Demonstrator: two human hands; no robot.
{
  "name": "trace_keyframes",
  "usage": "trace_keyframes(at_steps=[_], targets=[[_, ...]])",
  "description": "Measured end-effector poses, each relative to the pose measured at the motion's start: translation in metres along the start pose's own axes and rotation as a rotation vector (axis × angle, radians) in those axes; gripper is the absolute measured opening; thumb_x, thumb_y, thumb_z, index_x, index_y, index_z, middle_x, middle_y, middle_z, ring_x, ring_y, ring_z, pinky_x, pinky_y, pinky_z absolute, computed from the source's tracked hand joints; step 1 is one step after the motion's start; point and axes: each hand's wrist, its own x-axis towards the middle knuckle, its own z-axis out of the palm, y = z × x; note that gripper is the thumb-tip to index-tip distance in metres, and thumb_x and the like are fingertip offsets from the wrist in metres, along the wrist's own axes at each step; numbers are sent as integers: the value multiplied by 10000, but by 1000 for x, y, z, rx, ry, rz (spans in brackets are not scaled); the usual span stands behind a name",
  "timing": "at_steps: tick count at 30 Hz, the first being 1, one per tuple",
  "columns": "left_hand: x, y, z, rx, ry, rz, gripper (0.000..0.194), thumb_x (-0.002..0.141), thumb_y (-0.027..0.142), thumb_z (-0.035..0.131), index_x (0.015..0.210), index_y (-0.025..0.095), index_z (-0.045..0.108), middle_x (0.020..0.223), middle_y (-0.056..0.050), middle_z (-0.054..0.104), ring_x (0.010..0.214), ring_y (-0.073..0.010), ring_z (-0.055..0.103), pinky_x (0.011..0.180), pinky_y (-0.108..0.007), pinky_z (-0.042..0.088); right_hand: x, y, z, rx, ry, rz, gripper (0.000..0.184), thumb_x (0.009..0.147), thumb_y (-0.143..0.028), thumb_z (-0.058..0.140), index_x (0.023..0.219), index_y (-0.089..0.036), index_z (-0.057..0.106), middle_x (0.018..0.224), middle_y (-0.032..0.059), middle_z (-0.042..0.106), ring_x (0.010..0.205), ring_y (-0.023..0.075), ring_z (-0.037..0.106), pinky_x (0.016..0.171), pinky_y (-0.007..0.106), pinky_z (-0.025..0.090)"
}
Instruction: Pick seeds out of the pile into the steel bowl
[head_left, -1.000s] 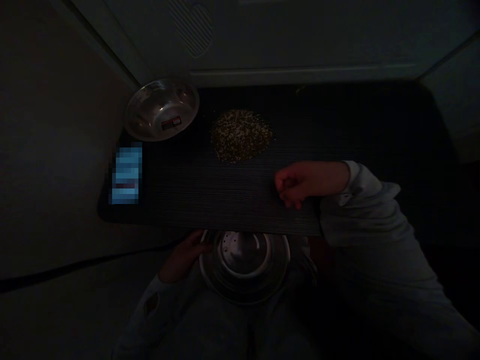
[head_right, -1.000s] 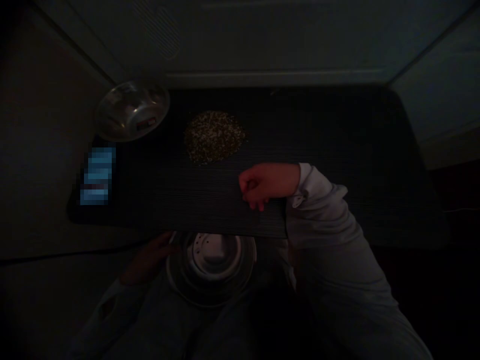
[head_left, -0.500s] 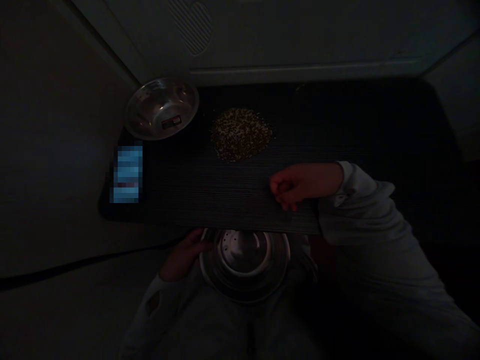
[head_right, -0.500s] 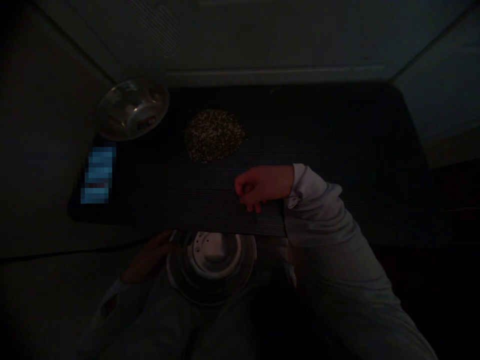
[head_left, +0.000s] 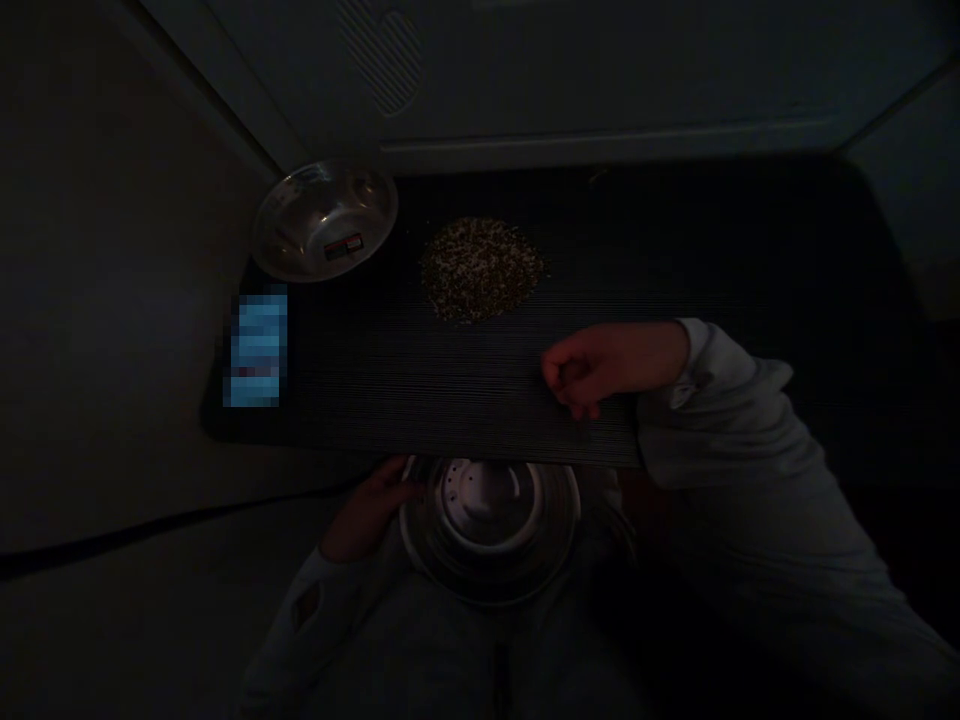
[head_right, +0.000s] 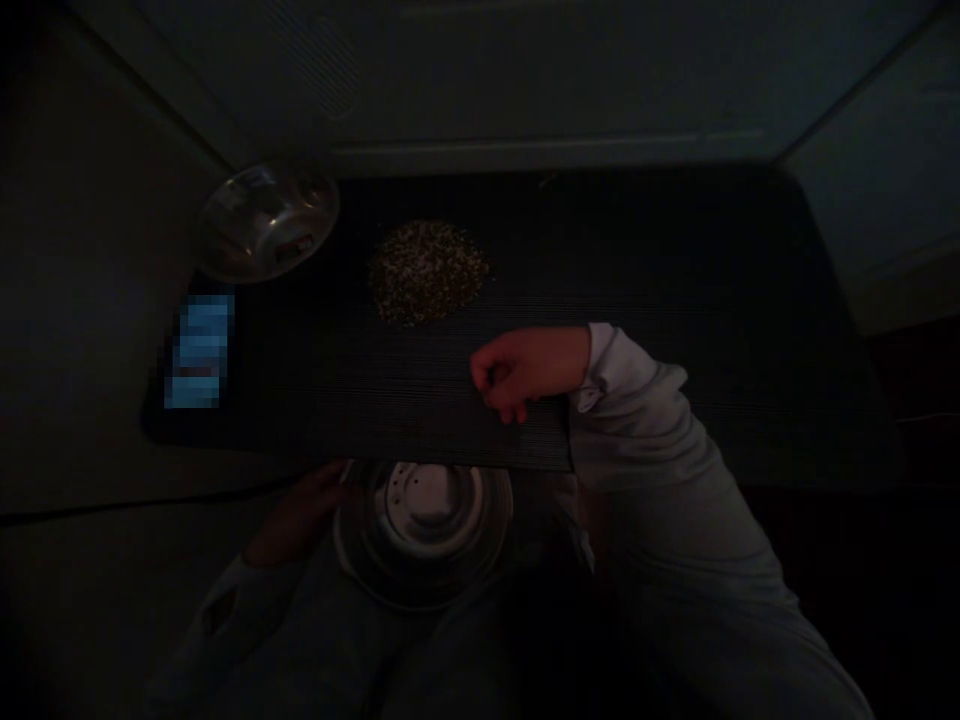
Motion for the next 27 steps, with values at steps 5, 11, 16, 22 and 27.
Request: trace_keyframes(at_steps=[5,11,16,22,27], targets=[[1,-1,-1,-2,-7,-24,359,510,153,629,867,189,618,912,-24,653,920,-238,544,767,-329,385,0,-1,1,-17,2,16,125,665,-253,486,730,-155,442,613,-5,596,533,94,550,521,219,394],[0,-2,-1,23,10,-10,351,524,175,629,874,175,614,936,-42,645,928,-254,538,739,-340,399,1,-2,2,-39,10,24,114,668,-243,478,732,-152,451,607,-10,591,521,84,541,508,205,391],[0,-1,-2,28,-6,-18,358,534,163,620,891,180,607,964,-34,640,927,-250,540,714,-327,410,0,-4,3,-56,6,38,95,662,-230,481,716,-155,460,600,-14,589,521,83,540,512,205,398],[2,-2,-3,43,-19,-10,333,539,162,620,871,178,617,915,-34,654,925,-247,541,760,-336,388,-2,-6,4,-68,17,65,82,659,-230,480,694,-159,461,577,-25,580,506,80,533,499,199,396],[0,0,2,-8,-28,-15,348,537,150,612,884,176,606,905,-29,652,931,-245,536,784,-349,376,-1,-5,6,-92,8,65,105,662,-243,475,718,-153,481,596,-21,590,502,75,532,506,198,402]])
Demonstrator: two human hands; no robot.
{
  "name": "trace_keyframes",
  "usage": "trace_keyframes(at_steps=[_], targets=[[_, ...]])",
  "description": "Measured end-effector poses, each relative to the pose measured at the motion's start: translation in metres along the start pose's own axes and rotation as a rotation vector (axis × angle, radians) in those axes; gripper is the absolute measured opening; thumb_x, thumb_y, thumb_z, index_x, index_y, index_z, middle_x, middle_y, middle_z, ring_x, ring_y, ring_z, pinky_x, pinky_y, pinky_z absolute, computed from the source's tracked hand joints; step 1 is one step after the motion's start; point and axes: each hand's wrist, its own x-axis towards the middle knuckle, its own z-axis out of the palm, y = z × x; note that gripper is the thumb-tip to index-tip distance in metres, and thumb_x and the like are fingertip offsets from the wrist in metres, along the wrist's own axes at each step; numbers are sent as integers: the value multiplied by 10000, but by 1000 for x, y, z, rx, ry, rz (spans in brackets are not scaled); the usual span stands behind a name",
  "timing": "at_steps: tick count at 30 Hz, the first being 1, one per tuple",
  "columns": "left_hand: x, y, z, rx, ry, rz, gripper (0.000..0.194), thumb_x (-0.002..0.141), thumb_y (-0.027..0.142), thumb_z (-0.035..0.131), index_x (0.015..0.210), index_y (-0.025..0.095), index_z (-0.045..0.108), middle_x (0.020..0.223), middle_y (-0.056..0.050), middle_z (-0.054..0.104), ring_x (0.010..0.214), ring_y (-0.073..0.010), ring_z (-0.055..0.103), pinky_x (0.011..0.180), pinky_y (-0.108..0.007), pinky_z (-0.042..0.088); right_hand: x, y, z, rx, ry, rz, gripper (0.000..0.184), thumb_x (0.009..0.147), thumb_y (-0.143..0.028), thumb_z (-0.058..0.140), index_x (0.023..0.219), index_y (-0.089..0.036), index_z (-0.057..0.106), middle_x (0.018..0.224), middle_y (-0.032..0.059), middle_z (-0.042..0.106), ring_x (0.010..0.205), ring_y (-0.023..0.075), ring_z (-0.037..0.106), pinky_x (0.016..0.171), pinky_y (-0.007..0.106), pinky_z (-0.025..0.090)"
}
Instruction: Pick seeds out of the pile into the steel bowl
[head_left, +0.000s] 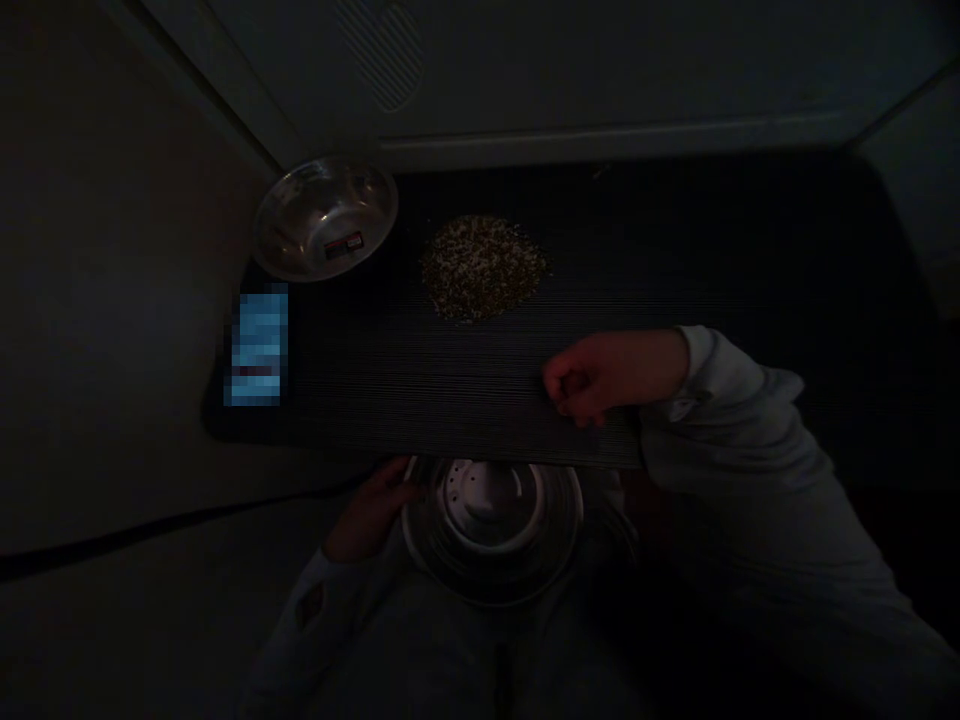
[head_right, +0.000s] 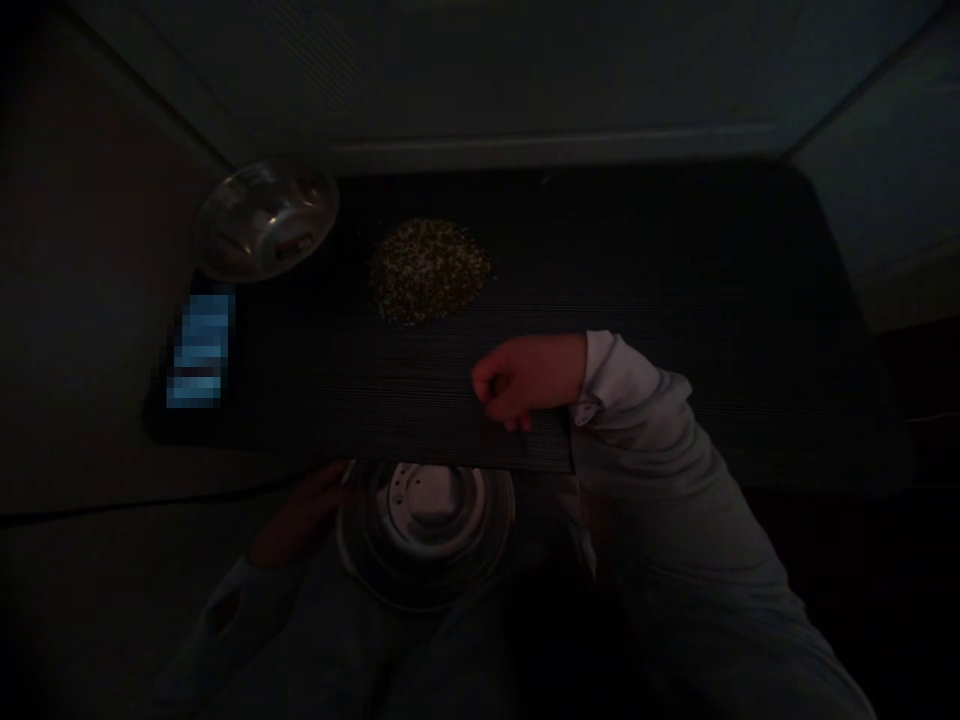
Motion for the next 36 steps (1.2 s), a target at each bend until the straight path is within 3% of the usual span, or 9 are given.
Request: trace_keyframes(at_steps=[22,36], targets=[[-2,8,8,18,-23,-11,337,525,137,590,859,181,614,794,-15,671,836,-242,575,724,-342,403,6,-2,7,-22,-41,-28,115,668,-256,463,714,-152,480,613,-10,597,514,83,538,512,206,408],[-1,4,5,25,-10,-14,350,521,155,608,871,174,612,906,-39,655,910,-260,547,736,-344,404,6,-1,6,-39,-46,-35,131,670,-268,470,728,-153,492,628,-8,608,529,86,547,529,206,408]])
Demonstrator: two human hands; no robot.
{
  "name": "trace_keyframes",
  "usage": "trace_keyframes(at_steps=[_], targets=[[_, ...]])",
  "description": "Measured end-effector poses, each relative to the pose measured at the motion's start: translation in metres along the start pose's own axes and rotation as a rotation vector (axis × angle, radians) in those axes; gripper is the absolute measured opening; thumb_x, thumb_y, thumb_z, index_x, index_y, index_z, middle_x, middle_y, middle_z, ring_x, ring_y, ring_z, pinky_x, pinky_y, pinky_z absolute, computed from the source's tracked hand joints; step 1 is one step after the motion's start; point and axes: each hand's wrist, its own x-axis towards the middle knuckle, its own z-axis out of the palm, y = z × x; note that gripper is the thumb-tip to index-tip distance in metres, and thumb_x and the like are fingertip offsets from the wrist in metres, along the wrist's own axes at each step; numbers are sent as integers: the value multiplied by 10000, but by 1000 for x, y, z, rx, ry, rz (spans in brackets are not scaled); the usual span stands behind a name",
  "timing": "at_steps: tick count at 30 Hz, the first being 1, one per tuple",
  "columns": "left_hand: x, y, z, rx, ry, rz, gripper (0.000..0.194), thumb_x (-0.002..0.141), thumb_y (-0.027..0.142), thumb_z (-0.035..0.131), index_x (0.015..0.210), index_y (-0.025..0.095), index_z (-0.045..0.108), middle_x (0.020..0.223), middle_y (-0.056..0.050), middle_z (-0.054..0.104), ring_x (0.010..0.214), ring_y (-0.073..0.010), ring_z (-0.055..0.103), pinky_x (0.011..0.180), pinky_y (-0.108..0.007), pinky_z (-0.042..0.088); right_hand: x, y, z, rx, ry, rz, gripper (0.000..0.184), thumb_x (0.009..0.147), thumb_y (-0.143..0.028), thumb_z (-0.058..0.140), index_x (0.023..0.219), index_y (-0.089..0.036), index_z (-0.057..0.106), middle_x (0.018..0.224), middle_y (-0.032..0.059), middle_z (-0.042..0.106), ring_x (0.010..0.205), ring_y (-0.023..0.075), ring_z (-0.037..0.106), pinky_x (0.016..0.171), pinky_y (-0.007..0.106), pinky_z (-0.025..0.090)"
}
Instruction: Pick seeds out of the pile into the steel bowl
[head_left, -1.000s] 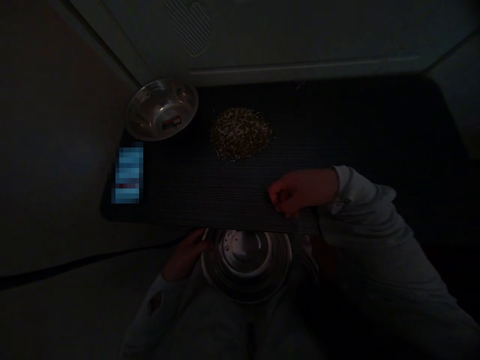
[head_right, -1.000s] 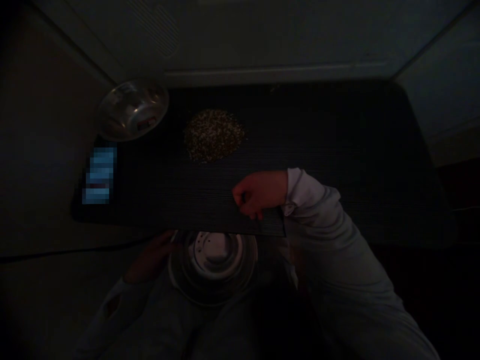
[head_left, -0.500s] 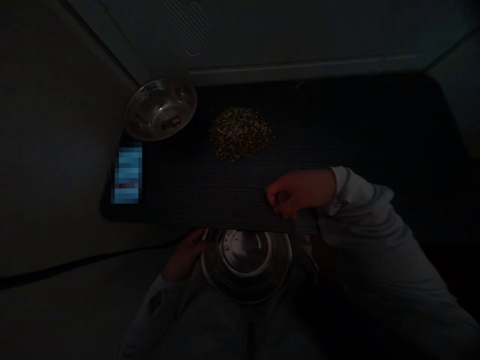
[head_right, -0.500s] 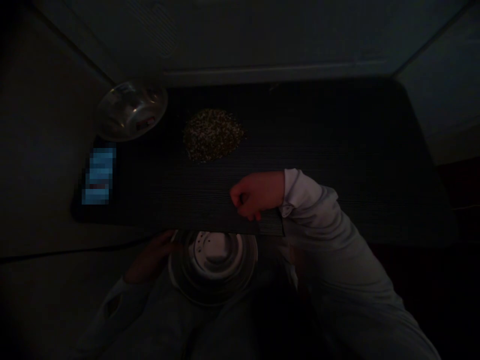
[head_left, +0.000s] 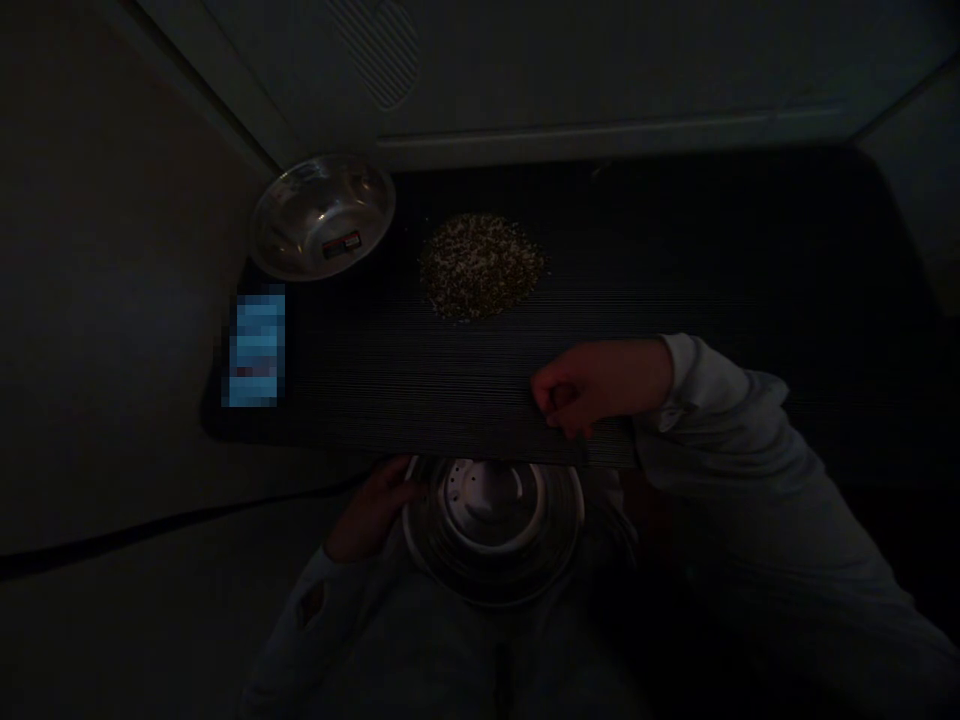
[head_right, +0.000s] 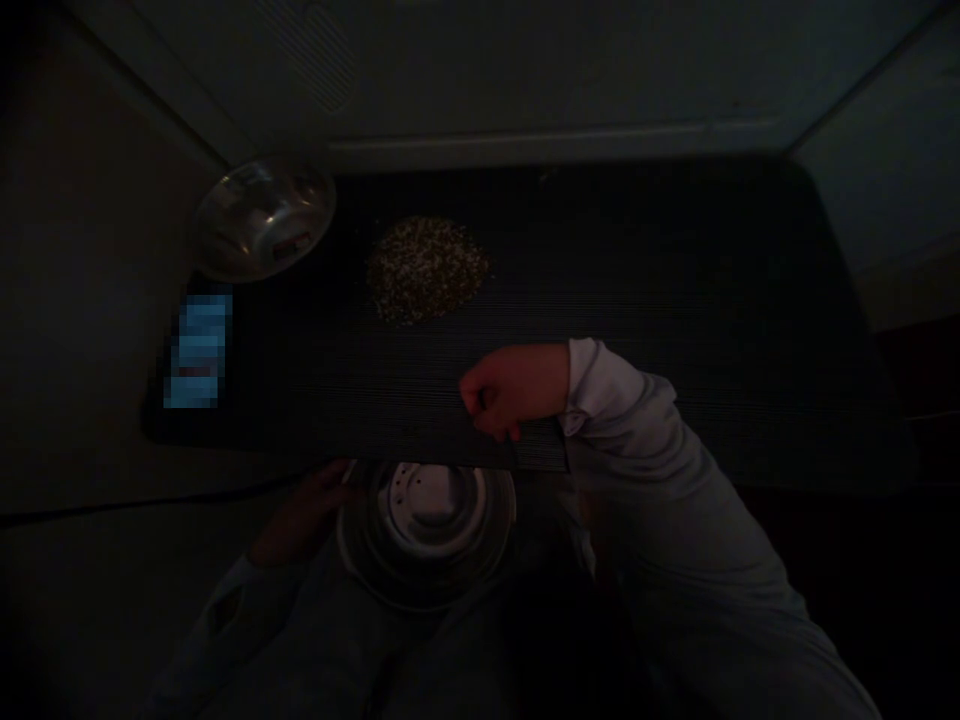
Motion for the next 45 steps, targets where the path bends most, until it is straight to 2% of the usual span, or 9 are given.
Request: trace_keyframes(at_steps=[7,17,25,45], targets=[[-1,1,1,-42,-37,2,404,536,152,599,937,200,592,892,-16,660,853,-233,573,751,-339,399,0,-1,0,19,4,-10,91,668,-238,468,704,-155,465,604,-19,579,511,76,534,512,194,407],[-1,1,1,-10,-4,-1,330,531,148,594,858,187,609,841,-12,667,856,-230,567,709,-313,402,-2,-2,0,16,10,-16,118,681,-247,467,742,-148,487,625,-8,591,526,76,529,520,196,401],[2,-6,-4,-27,-55,11,380,546,131,584,921,195,588,867,-10,664,888,-234,556,722,-320,402,-5,2,-8,1,183,-78,180,702,-279,456,811,-143,499,620,-13,576,491,58,489,502,191,378],[-2,-3,1,-46,-48,6,404,534,124,580,932,194,586,876,-16,660,836,-222,574,739,-332,399,-3,3,-5,-2,141,-30,176,694,-282,456,795,-145,503,617,-11,580,495,69,510,494,197,382]])
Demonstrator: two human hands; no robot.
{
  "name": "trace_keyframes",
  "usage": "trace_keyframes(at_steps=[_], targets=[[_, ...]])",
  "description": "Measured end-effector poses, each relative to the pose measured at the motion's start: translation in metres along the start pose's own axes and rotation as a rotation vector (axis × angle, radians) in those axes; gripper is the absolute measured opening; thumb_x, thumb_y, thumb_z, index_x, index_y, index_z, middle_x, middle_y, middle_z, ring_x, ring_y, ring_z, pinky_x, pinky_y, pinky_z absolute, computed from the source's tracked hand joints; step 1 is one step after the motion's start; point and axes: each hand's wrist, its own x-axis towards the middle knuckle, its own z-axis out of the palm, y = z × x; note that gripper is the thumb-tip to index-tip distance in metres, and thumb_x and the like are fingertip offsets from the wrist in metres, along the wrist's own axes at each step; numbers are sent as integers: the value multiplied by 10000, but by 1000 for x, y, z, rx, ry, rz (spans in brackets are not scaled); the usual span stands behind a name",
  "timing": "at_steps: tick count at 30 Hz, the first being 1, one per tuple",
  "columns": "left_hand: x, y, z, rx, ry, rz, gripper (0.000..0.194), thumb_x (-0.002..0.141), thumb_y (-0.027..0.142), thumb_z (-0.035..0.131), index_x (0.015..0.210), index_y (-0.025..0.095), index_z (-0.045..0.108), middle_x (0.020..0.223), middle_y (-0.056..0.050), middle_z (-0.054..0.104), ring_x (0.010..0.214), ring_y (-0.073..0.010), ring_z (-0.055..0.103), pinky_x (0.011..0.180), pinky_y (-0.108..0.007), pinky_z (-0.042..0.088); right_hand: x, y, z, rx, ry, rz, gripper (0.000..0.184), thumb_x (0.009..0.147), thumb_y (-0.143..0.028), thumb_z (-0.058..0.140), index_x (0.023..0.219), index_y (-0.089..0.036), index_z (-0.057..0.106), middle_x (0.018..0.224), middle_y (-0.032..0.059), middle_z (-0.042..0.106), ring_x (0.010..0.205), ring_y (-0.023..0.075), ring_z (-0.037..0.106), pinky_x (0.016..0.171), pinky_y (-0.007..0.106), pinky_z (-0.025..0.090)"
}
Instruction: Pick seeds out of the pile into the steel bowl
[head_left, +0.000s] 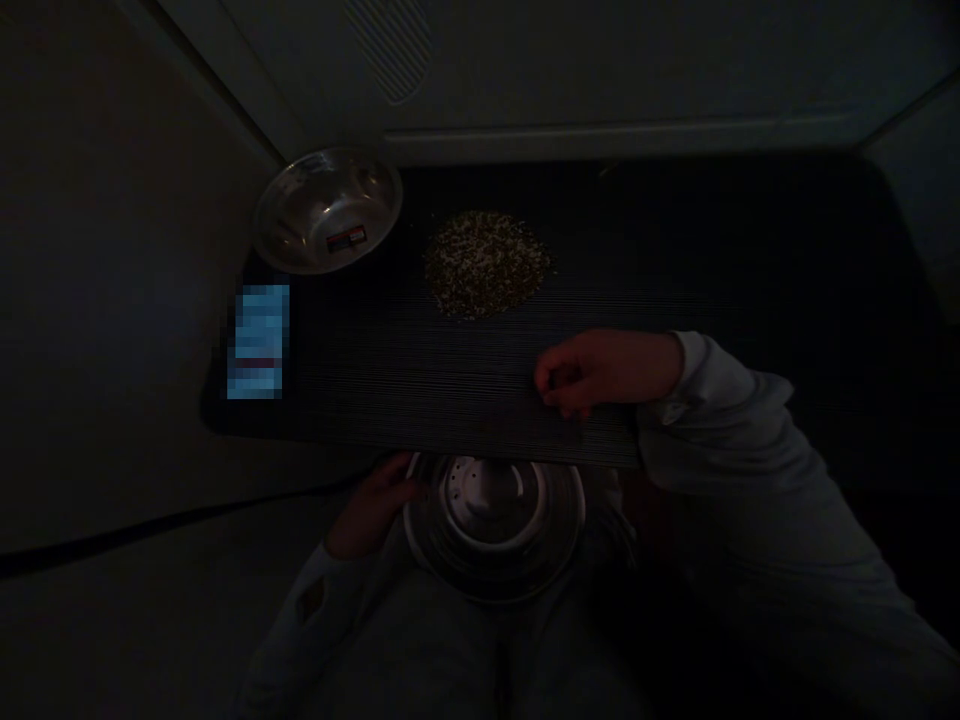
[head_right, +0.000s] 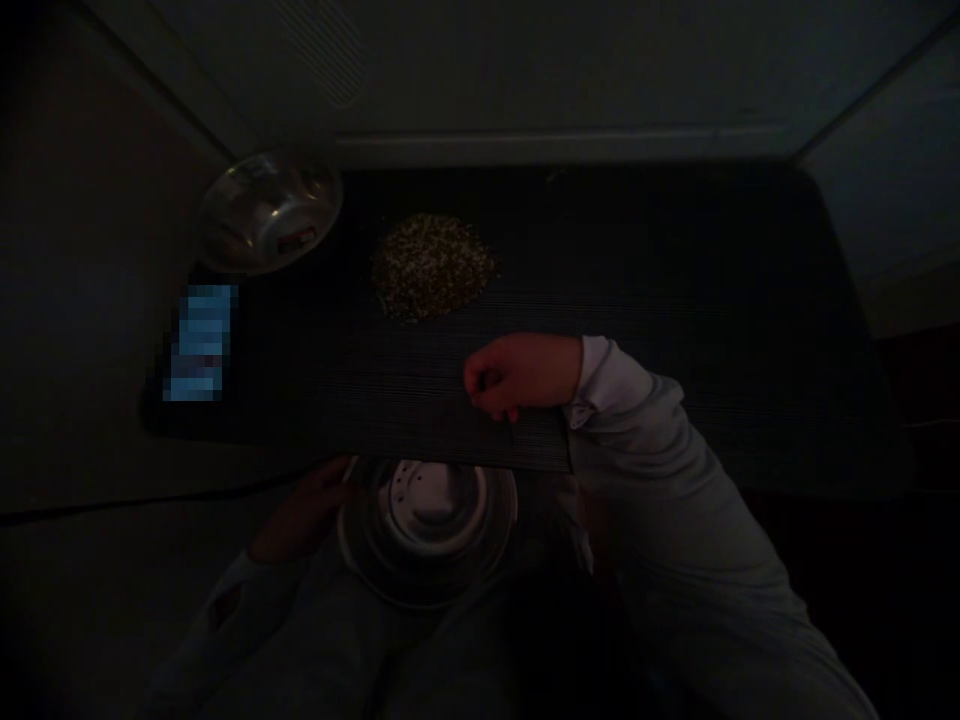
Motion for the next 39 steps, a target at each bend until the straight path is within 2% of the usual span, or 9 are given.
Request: trace_keyframes(at_steps=[7,14,28,39], targets=[[0,-1,-1,21,28,13,399,527,114,584,919,181,593,881,-28,656,900,-239,547,750,-334,392,2,-2,3,22,-31,15,161,696,-266,451,795,-145,491,613,-12,577,488,69,518,461,184,388],[-1,1,1,20,12,-1,426,528,120,582,949,187,578,850,-12,662,812,-217,578,708,-318,401,4,-2,6,56,-62,25,125,698,-249,450,766,-146,469,594,-18,563,482,67,521,450,178,398],[-1,1,0,26,28,-2,376,528,123,594,898,191,598,857,-18,665,820,-221,577,734,-328,398,5,-2,8,76,-101,25,129,701,-254,455,766,-142,470,603,-6,583,495,74,536,462,185,409],[0,0,-1,25,45,-11,390,526,121,592,910,191,591,865,-7,659,910,-229,544,754,-321,386,5,-3,10,88,-112,19,166,705,-264,453,805,-136,482,618,-3,592,489,73,533,473,194,409]])
